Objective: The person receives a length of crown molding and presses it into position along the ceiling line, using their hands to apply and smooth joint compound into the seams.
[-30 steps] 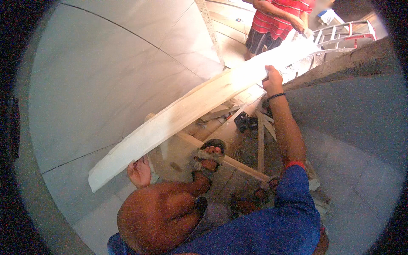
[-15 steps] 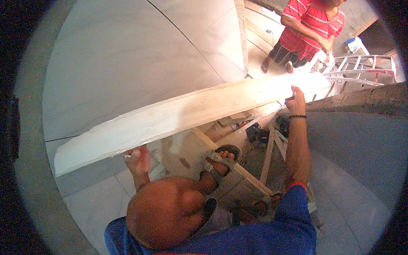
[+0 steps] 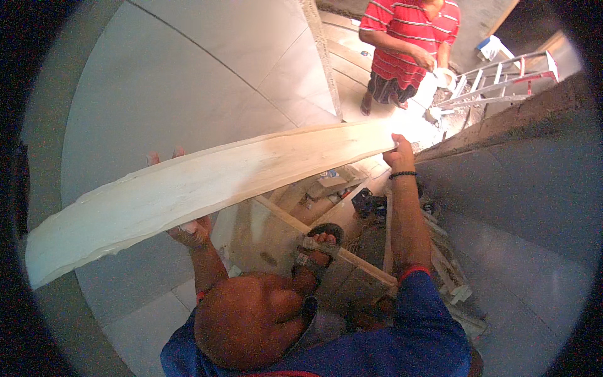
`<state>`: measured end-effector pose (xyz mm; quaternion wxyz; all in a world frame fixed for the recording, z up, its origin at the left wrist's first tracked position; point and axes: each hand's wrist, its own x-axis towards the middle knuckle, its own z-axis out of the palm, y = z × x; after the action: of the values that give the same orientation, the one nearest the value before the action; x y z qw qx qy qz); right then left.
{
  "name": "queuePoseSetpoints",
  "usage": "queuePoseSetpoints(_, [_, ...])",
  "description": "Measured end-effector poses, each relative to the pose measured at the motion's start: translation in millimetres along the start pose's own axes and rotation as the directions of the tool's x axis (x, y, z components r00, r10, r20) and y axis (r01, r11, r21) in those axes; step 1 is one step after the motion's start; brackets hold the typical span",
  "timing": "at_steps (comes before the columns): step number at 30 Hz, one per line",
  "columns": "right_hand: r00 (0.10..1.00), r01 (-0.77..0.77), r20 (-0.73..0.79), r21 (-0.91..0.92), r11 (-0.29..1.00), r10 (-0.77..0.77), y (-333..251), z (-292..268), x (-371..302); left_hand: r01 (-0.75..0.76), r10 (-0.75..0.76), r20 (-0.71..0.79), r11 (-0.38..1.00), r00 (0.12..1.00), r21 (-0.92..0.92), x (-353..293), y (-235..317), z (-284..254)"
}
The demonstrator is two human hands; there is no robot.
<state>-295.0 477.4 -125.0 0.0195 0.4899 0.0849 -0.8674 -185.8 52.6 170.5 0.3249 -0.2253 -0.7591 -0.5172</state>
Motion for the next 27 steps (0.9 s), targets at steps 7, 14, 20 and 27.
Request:
queuePoseSetpoints(7, [1.000,-0.006,-0.011,0.099,0.995,0.007,6,-10,-9,0.075,-0.075,0.002,0.988,0.997,-0.137,45,23,42])
queuePoseSetpoints(14, [0.998,0.028,-0.069,0.257,0.966,-0.011,7,-2,-46,0.128,-0.156,-0.050,0.926,0.986,-0.354,102,69,93])
queuePoseSetpoints(20, [0.993,0.052,-0.117,0.377,0.925,-0.009,-18,-17,-48,0.140,-0.096,0.122,0.891,0.988,-0.432,151,113,158])
queuePoseSetpoints(27, [0.999,0.024,0.013,0.362,0.932,-0.031,-28,-25,-88,0.020,0.081,0.203,0.891,0.976,-0.454,189,142,210])
